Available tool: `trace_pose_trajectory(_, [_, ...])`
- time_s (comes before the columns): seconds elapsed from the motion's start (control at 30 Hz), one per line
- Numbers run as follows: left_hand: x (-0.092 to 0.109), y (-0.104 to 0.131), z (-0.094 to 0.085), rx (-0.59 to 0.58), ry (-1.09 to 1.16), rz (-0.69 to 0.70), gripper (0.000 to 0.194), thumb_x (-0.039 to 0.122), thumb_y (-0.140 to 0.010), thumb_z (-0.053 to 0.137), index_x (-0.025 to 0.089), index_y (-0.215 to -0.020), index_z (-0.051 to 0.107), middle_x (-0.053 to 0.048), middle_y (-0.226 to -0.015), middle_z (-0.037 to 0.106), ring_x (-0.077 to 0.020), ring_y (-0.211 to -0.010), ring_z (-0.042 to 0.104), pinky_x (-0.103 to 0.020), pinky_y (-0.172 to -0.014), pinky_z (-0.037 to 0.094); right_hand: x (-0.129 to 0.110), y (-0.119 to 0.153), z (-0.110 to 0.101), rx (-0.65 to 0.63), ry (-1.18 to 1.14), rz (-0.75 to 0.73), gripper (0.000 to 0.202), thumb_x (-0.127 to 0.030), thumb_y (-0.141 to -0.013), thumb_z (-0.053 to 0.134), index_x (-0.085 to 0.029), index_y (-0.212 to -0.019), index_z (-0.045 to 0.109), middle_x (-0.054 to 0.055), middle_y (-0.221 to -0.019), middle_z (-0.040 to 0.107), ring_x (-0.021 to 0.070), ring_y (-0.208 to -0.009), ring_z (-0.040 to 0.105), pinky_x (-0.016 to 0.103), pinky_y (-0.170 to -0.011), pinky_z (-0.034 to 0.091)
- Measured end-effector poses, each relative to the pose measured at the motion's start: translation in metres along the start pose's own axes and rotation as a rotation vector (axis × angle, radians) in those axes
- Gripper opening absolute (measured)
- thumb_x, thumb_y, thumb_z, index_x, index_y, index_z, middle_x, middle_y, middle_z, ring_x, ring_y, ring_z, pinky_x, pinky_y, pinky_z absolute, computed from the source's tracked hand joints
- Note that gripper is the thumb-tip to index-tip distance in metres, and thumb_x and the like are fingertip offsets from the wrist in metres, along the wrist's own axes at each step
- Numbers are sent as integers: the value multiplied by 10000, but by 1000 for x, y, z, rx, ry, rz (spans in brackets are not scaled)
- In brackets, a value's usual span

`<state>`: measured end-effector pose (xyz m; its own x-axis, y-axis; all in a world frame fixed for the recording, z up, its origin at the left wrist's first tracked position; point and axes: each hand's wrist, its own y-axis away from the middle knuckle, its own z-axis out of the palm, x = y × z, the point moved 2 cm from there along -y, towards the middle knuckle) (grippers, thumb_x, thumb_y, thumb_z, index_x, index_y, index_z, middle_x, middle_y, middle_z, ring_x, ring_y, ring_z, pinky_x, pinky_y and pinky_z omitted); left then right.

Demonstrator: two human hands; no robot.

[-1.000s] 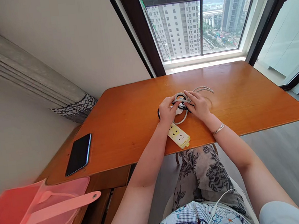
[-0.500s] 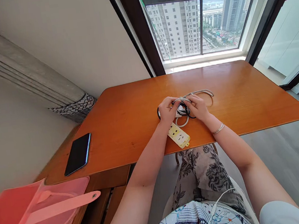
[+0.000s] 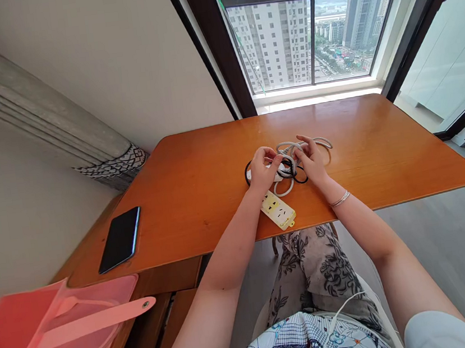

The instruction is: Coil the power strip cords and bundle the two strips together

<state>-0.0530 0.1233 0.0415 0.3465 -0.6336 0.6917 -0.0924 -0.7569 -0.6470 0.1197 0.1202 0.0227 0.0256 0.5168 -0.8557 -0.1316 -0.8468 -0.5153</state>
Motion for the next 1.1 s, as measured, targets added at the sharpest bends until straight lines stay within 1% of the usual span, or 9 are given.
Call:
trace_pose_trajectory(0.07, [1, 1, 3, -136, 67, -24, 521, 682, -931, 475, 203, -788, 623, -28, -751, 657, -169, -717, 617, -303, -691, 499, 4, -2, -2, 73, 85, -25, 440, -522, -873, 648, -262, -1222, 582, 41, -980, 680, 179, -860, 644, 319, -747, 559])
trace_pose_trajectory(0.13, [1, 1, 5, -181, 144, -52, 579, 705, -935, 435, 197, -752, 643, -31, -713, 677, -172, -690, 631, -304, -663, 495, 5, -2, -6, 125, 180, -30, 419, -514, -872, 642, -257, -1199, 590, 80, -1155, 661, 191, -952, 631, 318, -761, 558])
trace_pose_trajectory(0.3, [-6, -3, 4, -62, 255, -210, 607, 750, -882, 487, 186, -756, 670, -39, -691, 682, -164, -661, 641, -292, -630, 505, -11, 4, -10, 143, 385, -210, 489, -492, -872, 660, -261, -1292, 564, 127, -1324, 581, 230, -1028, 624, 352, -774, 559])
trace_pose_trajectory(0.4, [-9, -6, 2, -3, 279, -266, 603, 752, -859, 522, 181, -754, 684, -39, -680, 679, -170, -666, 646, -296, -637, 510, -27, 11, -3, 7, 555, -443, 490, -500, -868, 677, -270, -1294, 599, 135, -1303, 606, 291, -1158, 599, 452, -945, 531])
trace_pose_trajectory(0.5, [-8, -7, 1, 28, 301, -279, 613, 768, -820, 557, 175, -743, 694, -33, -677, 681, -165, -670, 644, -289, -660, 510, -34, 15, 8, -198, 729, -548, 496, -505, -915, 624, -284, -1358, 593, 118, -1395, 595, 313, -1278, 549, 516, -1095, 433])
trace_pose_trajectory(0.67, [-5, -7, -1, 23, 303, -257, 615, 763, -805, 577, 169, -685, 687, -28, -662, 681, -155, -670, 627, -278, -683, 499, -34, 13, 11, -345, 829, -543, 529, -461, -958, 577, -285, -1457, 544, 82, -1434, 609, 294, -1326, 516, 480, -1136, 384])
trace_pose_trajectory(0.8, [-7, -6, 0, -1, 281, -269, 584, 727, -830, 579, 166, -736, 710, -41, -718, 715, -167, -713, 651, -284, -709, 513, -34, 14, 11, -409, 917, -509, 692, -419, -907, 624, -247, -1550, 432, 94, -1506, 550, 316, -1363, 478, 489, -1133, 355])
trace_pose_trajectory(0.97, [-11, -6, -1, -19, 215, -197, 559, 644, -931, 482, 155, -825, 732, -74, -805, 749, -196, -789, 687, -311, -756, 533, -31, 16, 17, -369, 1027, -437, 746, -238, -854, 624, -193, -1566, 404, 126, -1481, 566, 334, -1341, 482, 483, -1107, 325])
trace_pose_trajectory(1.1, [-14, -4, -1, -100, 158, -95, 386, 397, -967, 448, 170, -1128, 716, -100, -1094, 755, -212, -977, 705, -343, -891, 547, -26, 15, 15, -296, 1021, -397, 686, -291, -893, 605, -172, -1547, 430, 152, -1404, 620, 333, -1255, 551, 465, -1058, 357])
